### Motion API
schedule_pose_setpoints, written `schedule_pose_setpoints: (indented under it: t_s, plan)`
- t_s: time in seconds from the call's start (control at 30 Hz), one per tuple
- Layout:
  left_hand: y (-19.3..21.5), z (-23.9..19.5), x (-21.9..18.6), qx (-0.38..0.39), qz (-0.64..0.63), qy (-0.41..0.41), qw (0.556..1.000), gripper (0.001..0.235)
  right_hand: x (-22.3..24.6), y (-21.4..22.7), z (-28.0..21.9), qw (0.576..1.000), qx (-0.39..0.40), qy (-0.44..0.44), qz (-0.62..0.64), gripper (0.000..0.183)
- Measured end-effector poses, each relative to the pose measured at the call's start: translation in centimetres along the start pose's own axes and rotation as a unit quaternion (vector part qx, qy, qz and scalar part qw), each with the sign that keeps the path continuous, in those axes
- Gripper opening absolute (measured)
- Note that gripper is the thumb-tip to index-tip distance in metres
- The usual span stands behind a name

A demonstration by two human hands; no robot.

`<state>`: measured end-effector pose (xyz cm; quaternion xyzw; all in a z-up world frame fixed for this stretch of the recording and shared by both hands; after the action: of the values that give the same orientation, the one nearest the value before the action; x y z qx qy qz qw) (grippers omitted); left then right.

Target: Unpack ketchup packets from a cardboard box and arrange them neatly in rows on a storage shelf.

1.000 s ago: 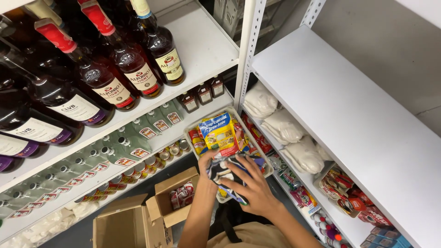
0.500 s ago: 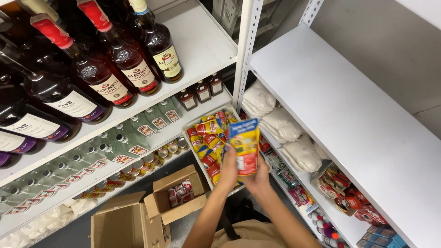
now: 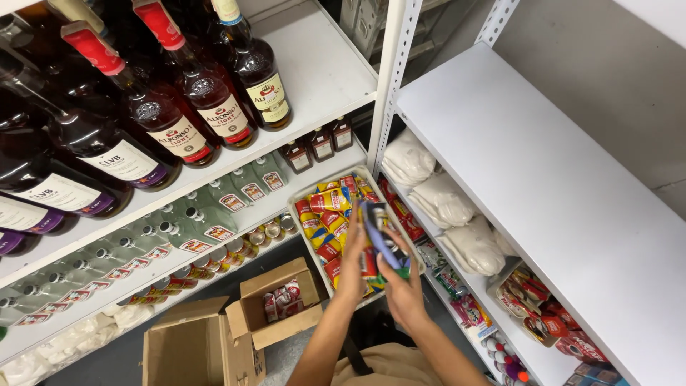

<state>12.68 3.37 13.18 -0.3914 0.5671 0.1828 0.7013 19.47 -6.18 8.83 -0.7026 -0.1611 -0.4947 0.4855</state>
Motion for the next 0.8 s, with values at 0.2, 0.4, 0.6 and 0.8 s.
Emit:
schedule_pose_setpoints:
  t_s: [0.2,0.4,0.6,0.8]
  plan:
    - [2.1,0.3,4.6,0.035,-0.514,0.114,0.85,0.056,7.0,1.3,1.3,0.961,-0.002,0.193,-0.2,0.056]
    - [2.4,-0.3,7.6,0.084,-0.557,0.09,0.822,0.052,7.5,-5.9,3.6,0.813,0.068,0.239,-0.527,0.07]
    - [4.9,0.0,7.6,0.035,-0.519,0.121,0.846,0.05,8.8,-10.3,1.1,0.784,0.165,0.258,-0.539,0.067]
    - [4.2,0.3,6.9,0.277,-0.607,0.041,0.744,0.062,7.3,-12.3,-1.1,0.746,0.254,0.264,-0.556,0.066]
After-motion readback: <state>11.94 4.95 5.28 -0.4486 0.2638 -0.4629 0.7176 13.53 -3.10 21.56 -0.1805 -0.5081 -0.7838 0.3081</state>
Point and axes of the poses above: each hand's wrist, its own z-axis towards the middle knuckle, its own y-axis out of the back of the hand, x = y × z, the point moved 7 cm from there along z, towards the middle knuckle, and after that the axes turned 7 degrees about x, right-handed, at the moved point
